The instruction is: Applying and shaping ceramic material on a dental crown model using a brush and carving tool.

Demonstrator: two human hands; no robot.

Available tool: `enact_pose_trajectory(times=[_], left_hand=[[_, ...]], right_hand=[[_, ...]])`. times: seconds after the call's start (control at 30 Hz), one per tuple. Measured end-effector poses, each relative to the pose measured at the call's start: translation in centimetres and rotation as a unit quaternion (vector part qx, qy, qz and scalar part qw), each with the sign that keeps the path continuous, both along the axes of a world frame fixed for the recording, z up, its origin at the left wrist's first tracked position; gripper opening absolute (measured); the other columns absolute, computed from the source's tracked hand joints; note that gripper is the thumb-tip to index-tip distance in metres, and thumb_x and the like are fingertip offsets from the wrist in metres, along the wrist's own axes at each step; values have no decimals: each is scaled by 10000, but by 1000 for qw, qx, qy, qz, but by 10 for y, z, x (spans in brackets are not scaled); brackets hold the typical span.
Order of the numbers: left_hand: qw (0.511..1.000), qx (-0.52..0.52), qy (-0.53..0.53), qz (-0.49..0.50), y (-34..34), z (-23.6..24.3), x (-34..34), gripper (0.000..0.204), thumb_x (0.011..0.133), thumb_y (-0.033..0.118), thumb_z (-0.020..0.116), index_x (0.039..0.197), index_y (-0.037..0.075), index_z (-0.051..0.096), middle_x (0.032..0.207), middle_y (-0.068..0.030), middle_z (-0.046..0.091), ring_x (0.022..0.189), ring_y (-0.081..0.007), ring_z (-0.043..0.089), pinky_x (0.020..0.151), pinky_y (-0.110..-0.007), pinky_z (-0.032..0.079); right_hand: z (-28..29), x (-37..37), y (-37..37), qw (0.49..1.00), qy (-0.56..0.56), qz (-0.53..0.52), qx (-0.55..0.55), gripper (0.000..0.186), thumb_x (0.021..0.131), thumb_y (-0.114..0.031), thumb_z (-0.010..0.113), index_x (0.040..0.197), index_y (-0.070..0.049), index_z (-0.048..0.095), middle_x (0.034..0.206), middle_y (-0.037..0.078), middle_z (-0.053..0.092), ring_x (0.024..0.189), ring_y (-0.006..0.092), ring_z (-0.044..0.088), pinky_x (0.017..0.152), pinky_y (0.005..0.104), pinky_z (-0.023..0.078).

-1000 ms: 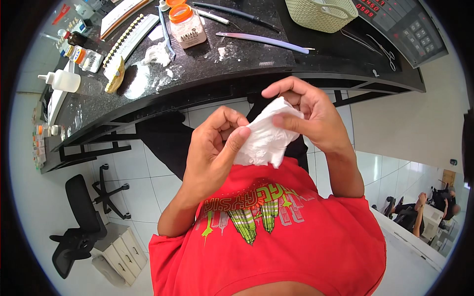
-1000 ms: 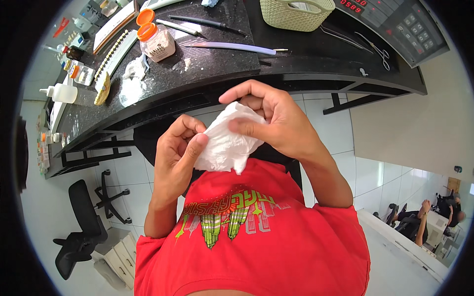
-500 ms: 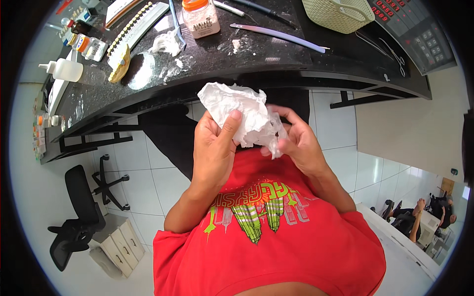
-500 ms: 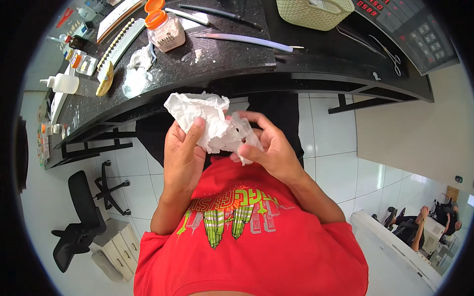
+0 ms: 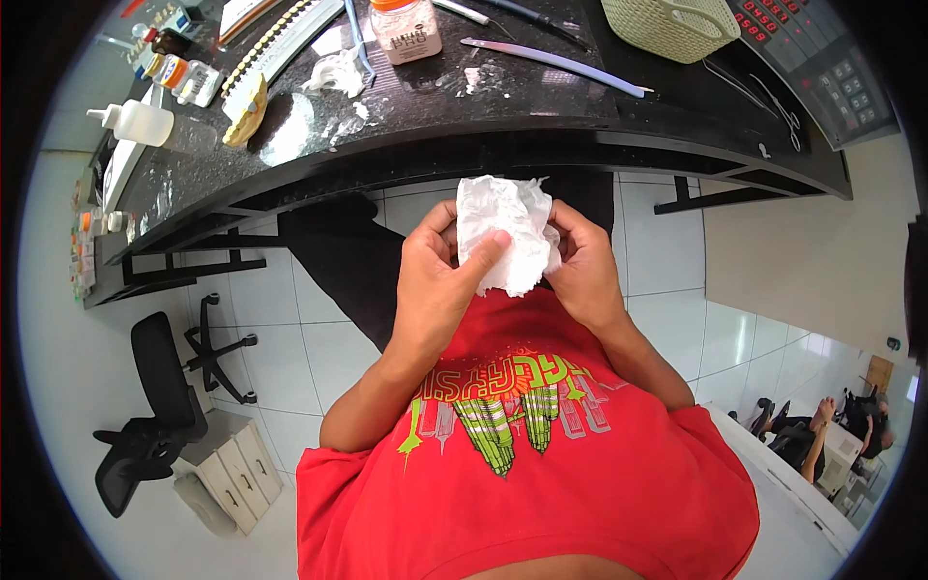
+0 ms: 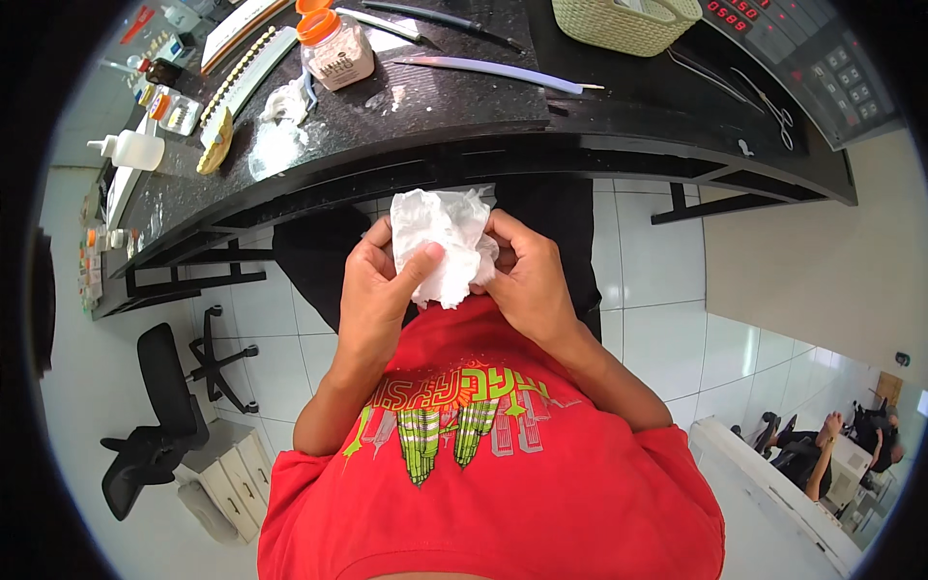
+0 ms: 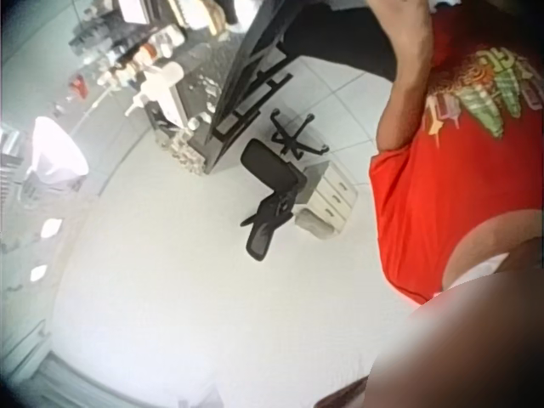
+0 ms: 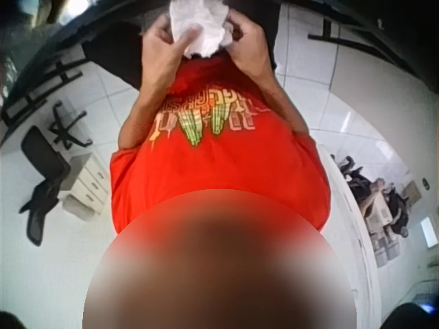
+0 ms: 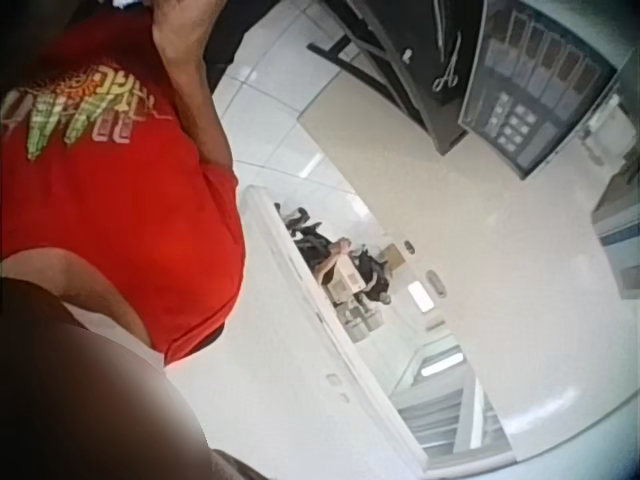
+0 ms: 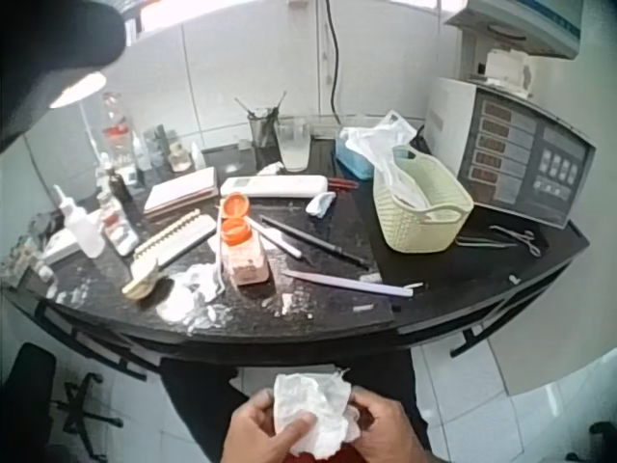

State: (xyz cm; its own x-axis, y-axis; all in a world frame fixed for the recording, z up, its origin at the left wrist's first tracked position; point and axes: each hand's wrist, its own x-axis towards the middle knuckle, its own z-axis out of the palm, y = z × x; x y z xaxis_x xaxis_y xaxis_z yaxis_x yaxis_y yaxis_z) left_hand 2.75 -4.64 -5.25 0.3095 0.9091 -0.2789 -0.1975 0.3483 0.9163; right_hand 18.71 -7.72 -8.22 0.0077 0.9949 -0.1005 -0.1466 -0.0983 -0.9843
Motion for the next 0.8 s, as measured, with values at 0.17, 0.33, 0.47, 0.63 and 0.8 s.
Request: enact_pose_trajectory(times=[0.17, 0.33, 0.47, 0.63, 0.8], left_hand=[[984, 115, 127, 40, -5, -21, -14, 296, 853, 78, 686, 1096, -62, 591, 1026, -80, 623, 947, -125, 610, 786, -243, 505], [997, 62, 43, 27, -15, -14, -20, 230, 834, -16, 666, 1043, -61, 579, 1000, -97, 615, 898, -126, 626, 773, -257, 530], [997, 68, 2, 38, -17, -8, -30, 583, 816, -22, 686, 1303, -21, 366, 1082, -149, 612, 985, -169, 618, 829, -297, 531], [984, -60, -138, -99, 4, 5, -64, 486, 878, -7, 596, 1330, -42, 423, 1184, -128, 612, 1057, -145, 595, 873, -261, 478], [959, 267, 90, -36, 38, 31, -118, 229, 742, -79, 608, 962, -40, 658, 914, -154, 681, 816, -239, 683, 691, -299, 526]], right_hand=[[-5, 0, 6, 997, 48, 57, -6, 299, 905, -147, 575, 1146, 31, 561, 1035, 68, 635, 943, 120, 606, 829, 249, 476], [11, -5, -1, 995, 13, 88, 33, 439, 903, -302, 589, 1165, 48, 550, 993, 66, 628, 937, 102, 580, 825, 252, 456], [37, -24, 5, 990, -103, 87, 39, 272, 878, 4, 560, 1148, 16, 594, 989, 75, 660, 834, 96, 621, 730, 220, 485], [66, -44, 29, 969, -150, 173, 94, 363, 779, 113, 587, 1123, 0, 617, 1051, 136, 670, 970, 200, 660, 789, 261, 517], [123, -68, 91, 843, -342, 185, 372, 368, 723, 60, 695, 1080, 5, 630, 973, 144, 678, 815, 230, 676, 706, 287, 541]])
